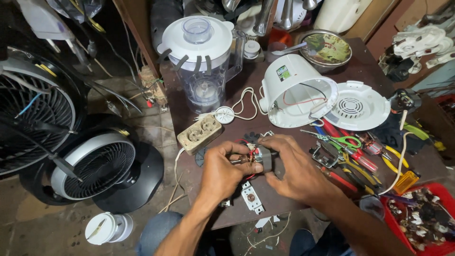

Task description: Disassembling, inspecting, and cleaning components of a small electric motor at a repair bench.

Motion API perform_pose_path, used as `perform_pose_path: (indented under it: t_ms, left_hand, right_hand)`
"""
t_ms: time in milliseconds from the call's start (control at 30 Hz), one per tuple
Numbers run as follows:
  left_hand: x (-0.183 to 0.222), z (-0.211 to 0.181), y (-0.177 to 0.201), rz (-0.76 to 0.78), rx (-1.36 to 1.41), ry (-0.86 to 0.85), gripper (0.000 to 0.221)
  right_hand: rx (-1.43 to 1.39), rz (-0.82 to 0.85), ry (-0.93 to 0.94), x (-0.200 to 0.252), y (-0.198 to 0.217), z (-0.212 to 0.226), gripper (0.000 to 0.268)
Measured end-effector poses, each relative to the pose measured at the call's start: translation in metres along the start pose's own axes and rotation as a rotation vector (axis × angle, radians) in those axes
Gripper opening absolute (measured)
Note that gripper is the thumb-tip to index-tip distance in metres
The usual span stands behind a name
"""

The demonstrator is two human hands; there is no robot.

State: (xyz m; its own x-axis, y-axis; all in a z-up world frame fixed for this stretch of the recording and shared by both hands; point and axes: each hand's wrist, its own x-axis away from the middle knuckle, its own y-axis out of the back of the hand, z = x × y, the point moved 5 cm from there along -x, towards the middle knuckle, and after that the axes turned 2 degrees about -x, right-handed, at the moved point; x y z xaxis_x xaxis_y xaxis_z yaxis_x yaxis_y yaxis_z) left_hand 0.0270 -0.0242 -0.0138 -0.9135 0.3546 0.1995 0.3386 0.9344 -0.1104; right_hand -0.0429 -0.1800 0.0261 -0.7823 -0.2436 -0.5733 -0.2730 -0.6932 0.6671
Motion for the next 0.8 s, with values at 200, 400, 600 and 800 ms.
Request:
perform_pose_path:
  t_ms: [200,400,600,800]
  left_hand:
    - [-0.013,0.015,0.003,0.031,-0.037,-0.167,0.040]
    - [-0.006,0.020,-0.006,0.023,0.005,-0.130,0.040]
    - [-0.007,0.022,-0.005,0.011,0.041,-0.103,0.042]
    - [-0.007,0.023,-0.005,-0.010,0.037,-0.083,0.040]
  right_hand:
    - [-0.026,-0.003,-0.023,-0.002,0.003,0.001,0.067]
    - [-0.010,-0.003,-0.007,-0.002,0.003,0.001,0.068]
    - [0.042,0.004,0.015,0.002,0.001,-0.005,0.068]
    - [0.003,0.020,-0.023,0.001,0.002,-0.004,0.069]
